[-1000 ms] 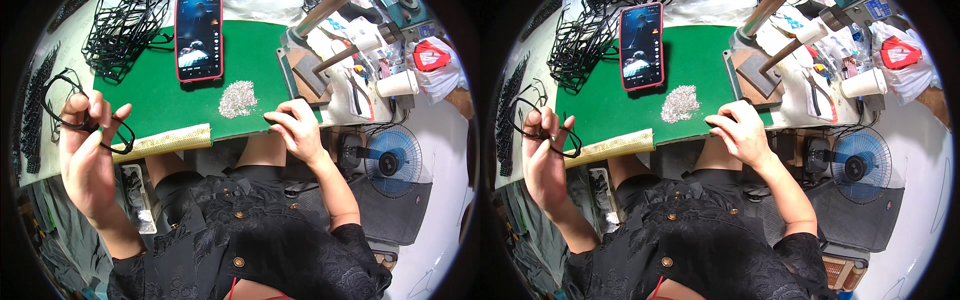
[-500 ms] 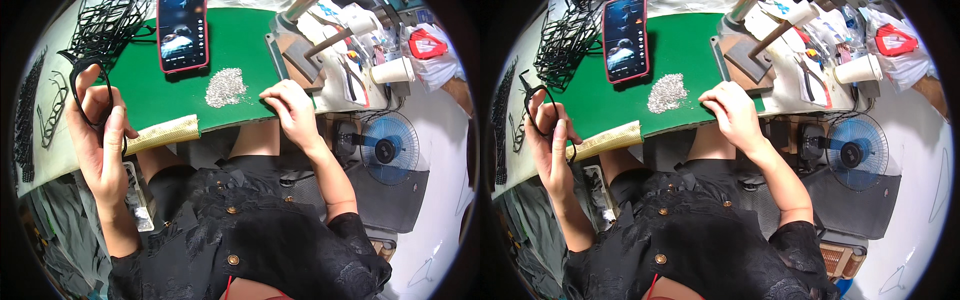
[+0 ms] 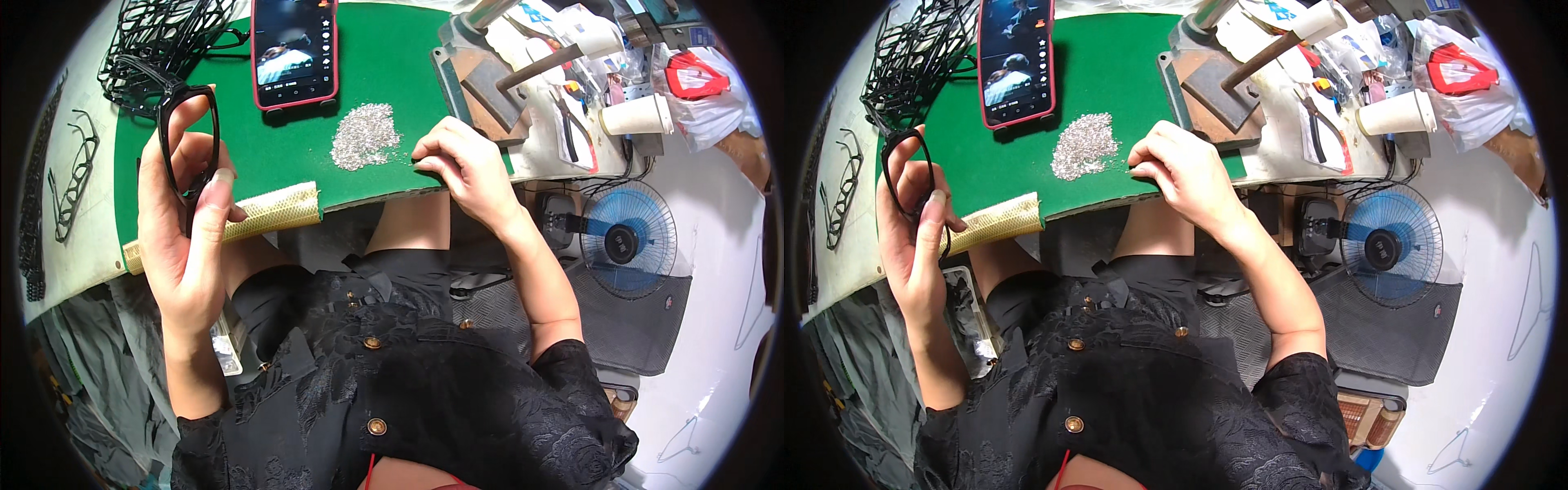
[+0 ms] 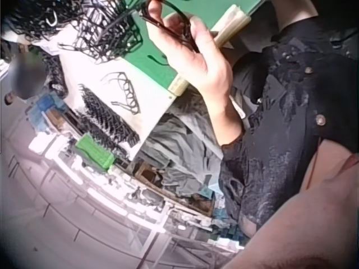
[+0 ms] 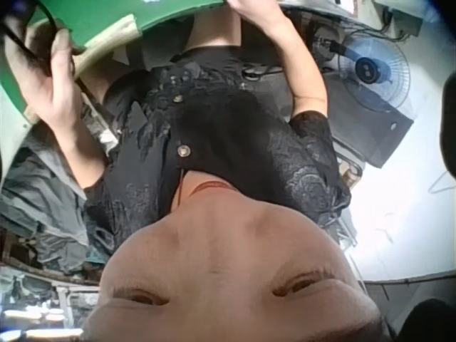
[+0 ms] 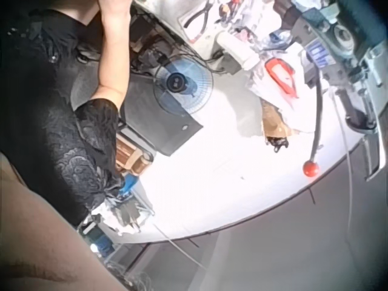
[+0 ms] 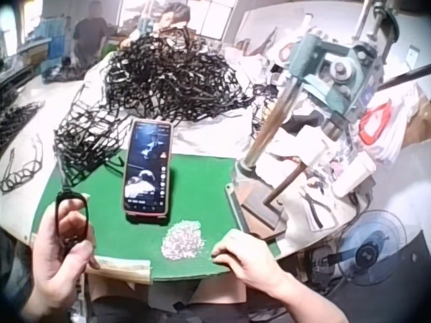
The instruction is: The person repeatedly picks up black eyeglass frames and small metal screws from a green workbench. They insert the screws into the hinge area of the frames using their fingers, then place the frames back on the table. The process is repeated for multiple frames.
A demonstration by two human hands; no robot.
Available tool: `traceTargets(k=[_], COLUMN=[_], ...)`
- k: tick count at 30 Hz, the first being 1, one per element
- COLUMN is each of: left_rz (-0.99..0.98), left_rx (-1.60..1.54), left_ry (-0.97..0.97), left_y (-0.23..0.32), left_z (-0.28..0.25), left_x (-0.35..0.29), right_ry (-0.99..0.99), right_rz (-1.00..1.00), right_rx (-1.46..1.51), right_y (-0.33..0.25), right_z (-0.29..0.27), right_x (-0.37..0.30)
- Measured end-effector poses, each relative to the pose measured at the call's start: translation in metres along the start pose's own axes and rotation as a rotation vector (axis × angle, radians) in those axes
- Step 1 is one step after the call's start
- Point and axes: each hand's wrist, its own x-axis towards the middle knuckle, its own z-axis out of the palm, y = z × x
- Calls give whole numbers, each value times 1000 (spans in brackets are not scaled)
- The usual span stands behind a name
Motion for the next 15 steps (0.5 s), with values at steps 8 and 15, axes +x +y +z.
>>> traceTargets(k=[8, 15], left_rz=[19, 17], left_rx=[13, 12], left_ry=[69, 73], left_y=[-5, -5], left_z=[5, 7], left_x=[0, -1], right_ry=[-35, -106], right_rz=[-16, -14], right_rx=[-9, -46], right_y=[-3, -6], right_z=[3, 1], right_x=[1, 4])
